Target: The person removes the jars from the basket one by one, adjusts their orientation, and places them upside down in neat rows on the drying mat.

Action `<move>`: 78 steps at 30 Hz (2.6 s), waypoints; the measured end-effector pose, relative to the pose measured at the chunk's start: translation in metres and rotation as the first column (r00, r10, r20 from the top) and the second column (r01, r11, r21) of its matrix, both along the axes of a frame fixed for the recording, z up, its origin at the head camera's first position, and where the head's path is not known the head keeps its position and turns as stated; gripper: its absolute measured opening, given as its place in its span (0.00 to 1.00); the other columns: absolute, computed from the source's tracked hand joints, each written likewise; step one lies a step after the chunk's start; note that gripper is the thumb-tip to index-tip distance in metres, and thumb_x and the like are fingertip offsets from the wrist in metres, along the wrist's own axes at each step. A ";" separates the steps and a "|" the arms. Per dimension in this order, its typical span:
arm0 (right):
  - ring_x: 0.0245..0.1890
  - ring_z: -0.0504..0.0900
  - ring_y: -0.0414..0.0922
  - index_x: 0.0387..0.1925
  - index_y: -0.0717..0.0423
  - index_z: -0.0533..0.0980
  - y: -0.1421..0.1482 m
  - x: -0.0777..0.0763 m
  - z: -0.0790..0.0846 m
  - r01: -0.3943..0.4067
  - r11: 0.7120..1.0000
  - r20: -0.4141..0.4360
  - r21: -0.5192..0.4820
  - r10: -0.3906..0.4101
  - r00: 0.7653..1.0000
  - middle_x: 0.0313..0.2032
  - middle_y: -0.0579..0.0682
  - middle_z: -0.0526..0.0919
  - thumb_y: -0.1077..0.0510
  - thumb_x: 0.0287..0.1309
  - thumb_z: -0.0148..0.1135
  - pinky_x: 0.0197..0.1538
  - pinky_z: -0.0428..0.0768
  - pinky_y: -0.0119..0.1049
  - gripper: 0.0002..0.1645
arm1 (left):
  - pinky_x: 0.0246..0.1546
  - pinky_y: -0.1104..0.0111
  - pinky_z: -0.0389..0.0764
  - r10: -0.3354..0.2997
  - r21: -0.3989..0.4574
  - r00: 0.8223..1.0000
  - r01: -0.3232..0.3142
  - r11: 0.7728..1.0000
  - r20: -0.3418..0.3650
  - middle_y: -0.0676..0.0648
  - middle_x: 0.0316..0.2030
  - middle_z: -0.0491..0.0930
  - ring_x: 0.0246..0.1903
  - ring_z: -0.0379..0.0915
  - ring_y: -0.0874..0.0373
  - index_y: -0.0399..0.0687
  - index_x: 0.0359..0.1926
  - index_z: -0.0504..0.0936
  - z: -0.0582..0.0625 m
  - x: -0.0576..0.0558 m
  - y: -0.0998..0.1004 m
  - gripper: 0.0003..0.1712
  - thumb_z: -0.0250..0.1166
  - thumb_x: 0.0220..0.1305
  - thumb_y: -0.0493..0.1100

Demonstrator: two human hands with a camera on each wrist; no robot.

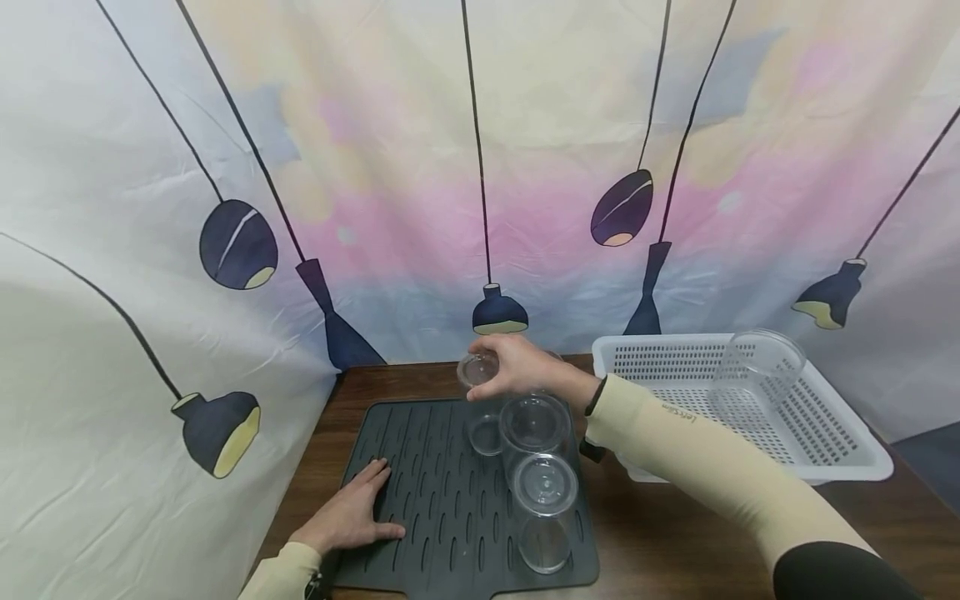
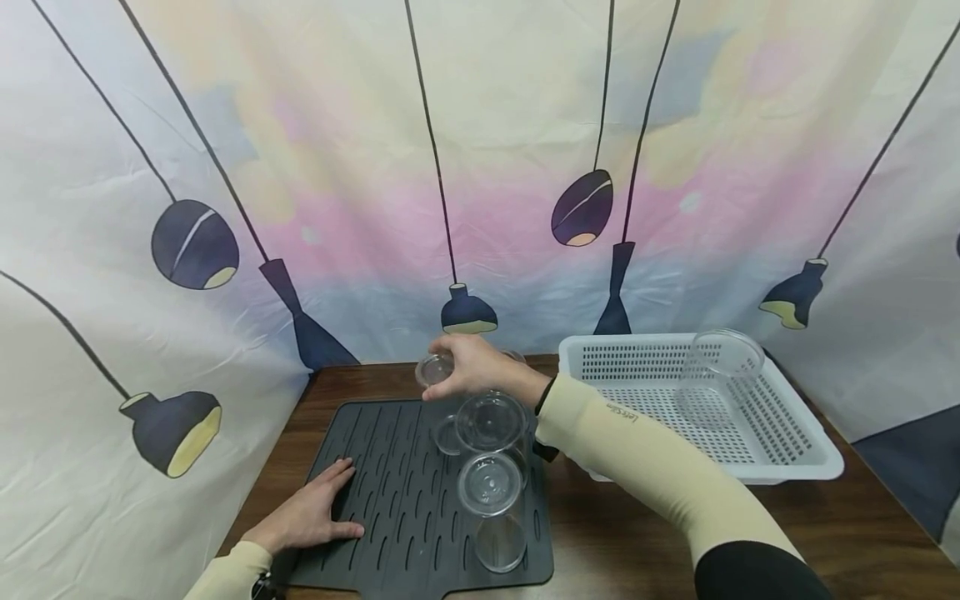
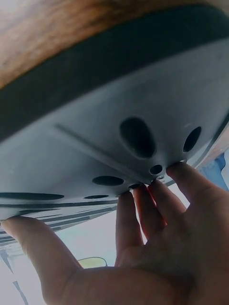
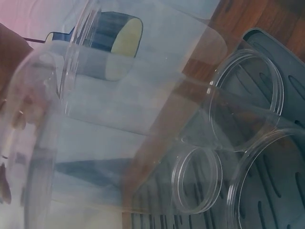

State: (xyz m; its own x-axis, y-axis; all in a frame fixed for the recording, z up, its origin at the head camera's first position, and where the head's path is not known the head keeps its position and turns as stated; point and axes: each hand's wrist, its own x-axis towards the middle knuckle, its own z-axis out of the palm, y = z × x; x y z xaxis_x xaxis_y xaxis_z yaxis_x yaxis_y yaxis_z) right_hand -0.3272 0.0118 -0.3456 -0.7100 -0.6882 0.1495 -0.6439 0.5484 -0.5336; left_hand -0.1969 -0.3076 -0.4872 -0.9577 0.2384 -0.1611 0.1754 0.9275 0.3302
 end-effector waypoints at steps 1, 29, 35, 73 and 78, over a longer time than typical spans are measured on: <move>0.58 0.76 0.46 0.66 0.52 0.69 0.000 0.000 0.000 0.001 1.000 -0.001 0.005 -0.001 1.000 0.61 0.49 0.75 0.38 0.47 0.73 0.52 0.78 0.39 0.47 | 0.62 0.45 0.67 0.000 -0.001 1.000 0.000 1.000 -0.001 0.36 0.71 0.59 0.71 0.53 0.37 0.32 0.67 0.67 0.000 0.000 0.000 0.61 0.76 0.41 0.67; 0.59 0.76 0.46 0.67 0.53 0.67 -0.001 0.002 -0.003 -0.014 0.997 -0.011 0.073 0.015 1.000 0.62 0.51 0.73 0.37 0.47 0.73 0.52 0.79 0.38 0.49 | 0.62 0.44 0.67 0.003 0.012 1.000 -0.003 1.000 -0.005 0.36 0.71 0.60 0.71 0.53 0.37 0.32 0.67 0.68 -0.002 0.000 0.001 0.61 0.76 0.40 0.67; 0.58 0.76 0.46 0.66 0.52 0.68 0.000 0.001 -0.005 -0.014 0.998 -0.019 0.068 0.016 1.000 0.62 0.50 0.74 0.36 0.47 0.73 0.52 0.79 0.38 0.49 | 0.62 0.44 0.67 0.000 0.008 1.000 0.000 1.000 -0.015 0.36 0.71 0.60 0.71 0.54 0.37 0.31 0.66 0.68 -0.003 -0.001 0.000 0.61 0.76 0.40 0.67; 0.62 0.73 0.52 0.65 0.58 0.69 0.059 0.009 0.013 0.170 0.929 0.079 -0.330 -0.152 0.985 0.61 0.54 0.74 0.45 0.54 0.71 0.66 0.71 0.42 0.41 | 0.60 0.43 0.68 0.006 -0.015 1.000 -0.006 1.000 0.031 0.35 0.71 0.59 0.70 0.54 0.35 0.32 0.67 0.67 -0.002 -0.004 0.001 0.63 0.76 0.39 0.69; 0.63 0.73 0.51 0.65 0.54 0.69 0.078 0.015 0.016 0.217 0.912 0.066 -0.347 -0.207 0.976 0.62 0.53 0.74 0.44 0.53 0.71 0.66 0.71 0.42 0.41 | 0.60 0.42 0.68 0.018 -0.010 0.999 -0.017 1.000 0.035 0.35 0.71 0.59 0.70 0.54 0.35 0.32 0.67 0.67 -0.002 -0.003 0.003 0.63 0.76 0.39 0.69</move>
State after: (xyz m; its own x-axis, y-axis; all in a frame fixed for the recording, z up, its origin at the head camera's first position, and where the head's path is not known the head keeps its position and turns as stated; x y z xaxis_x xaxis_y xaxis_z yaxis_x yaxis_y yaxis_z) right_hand -0.3123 0.0895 -0.3298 -0.8407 -0.4278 0.3320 -0.5157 0.4455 -0.7318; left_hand -0.2002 -0.3050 -0.4895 -0.9555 0.2200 -0.1967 0.1477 0.9335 0.3268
